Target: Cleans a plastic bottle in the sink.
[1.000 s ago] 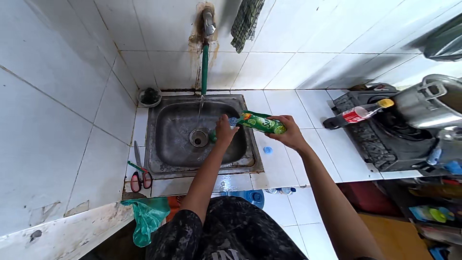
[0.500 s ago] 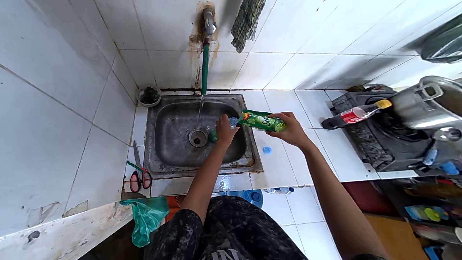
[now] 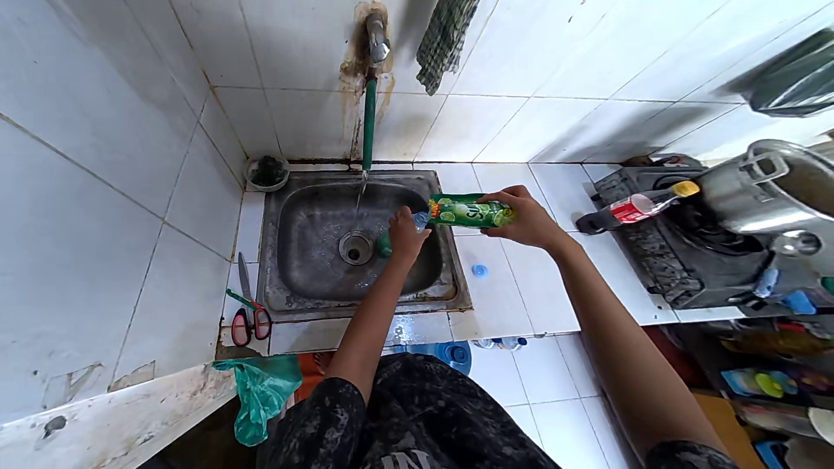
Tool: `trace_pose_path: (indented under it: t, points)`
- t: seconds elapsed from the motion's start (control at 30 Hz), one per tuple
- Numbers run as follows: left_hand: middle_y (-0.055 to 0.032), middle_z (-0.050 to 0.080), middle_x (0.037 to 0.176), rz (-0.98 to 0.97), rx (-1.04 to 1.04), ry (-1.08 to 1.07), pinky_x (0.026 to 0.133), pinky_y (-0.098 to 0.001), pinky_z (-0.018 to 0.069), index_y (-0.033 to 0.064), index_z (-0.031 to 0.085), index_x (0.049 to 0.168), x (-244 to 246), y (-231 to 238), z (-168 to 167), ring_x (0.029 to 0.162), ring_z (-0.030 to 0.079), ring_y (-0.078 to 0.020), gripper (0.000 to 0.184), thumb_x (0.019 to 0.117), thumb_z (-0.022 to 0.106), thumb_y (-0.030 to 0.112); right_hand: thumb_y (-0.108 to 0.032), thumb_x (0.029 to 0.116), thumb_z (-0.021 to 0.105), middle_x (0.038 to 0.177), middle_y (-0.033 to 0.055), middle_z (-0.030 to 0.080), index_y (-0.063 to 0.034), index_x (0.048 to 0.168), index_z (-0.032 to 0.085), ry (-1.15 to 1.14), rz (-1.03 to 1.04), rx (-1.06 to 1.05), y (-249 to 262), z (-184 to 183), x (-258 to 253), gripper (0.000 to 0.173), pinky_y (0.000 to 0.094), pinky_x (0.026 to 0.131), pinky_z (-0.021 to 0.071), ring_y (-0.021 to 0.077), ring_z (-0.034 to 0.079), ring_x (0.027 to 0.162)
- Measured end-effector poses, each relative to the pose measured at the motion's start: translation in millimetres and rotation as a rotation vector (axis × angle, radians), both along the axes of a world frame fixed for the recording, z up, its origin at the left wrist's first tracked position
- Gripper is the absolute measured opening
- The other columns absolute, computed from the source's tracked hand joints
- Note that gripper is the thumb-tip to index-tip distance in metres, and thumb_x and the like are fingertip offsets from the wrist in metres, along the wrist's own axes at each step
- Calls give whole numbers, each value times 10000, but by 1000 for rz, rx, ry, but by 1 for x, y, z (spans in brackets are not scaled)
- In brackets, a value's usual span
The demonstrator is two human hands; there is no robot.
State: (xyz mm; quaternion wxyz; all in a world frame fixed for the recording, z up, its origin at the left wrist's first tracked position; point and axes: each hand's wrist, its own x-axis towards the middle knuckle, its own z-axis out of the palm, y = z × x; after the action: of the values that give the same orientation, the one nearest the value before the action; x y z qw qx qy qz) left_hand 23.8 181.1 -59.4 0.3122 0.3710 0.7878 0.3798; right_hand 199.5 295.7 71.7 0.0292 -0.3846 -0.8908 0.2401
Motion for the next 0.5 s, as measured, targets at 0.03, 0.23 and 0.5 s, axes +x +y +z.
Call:
trace_pose_path:
  t: [0.03,0.23,0.5]
  points:
    - [-313,527,1383,-1,-2,2,1052,-573,459,-52,463,1416,0,0,0,1308,509,-470,728,872,825,269,-89,726,931,1397,301,467,-85,1306,655,-20,10,10,1,3,-3,643,635,861,504,462,576,1133]
    - [-313,509,1408,-1,7,5,1066,-573,447,-62,453,1422,2,-1,1,1326,493,-467,732,877,821,259,-114,706,945,1421,275,468,-149,1279,685,-145,103,116,2,19,-24,630,640,773,531,465,634,1015]
    - [-314,517,1411,28,80,-17,1083,-568,435,-72,451,1446,-4,-9,-7,1317,507,-456,781,856,837,263,-91,675,960,1363,286,505,-123,1270,685,-64,189,49,7,21,-37,657,648,822,519,470,594,1100]
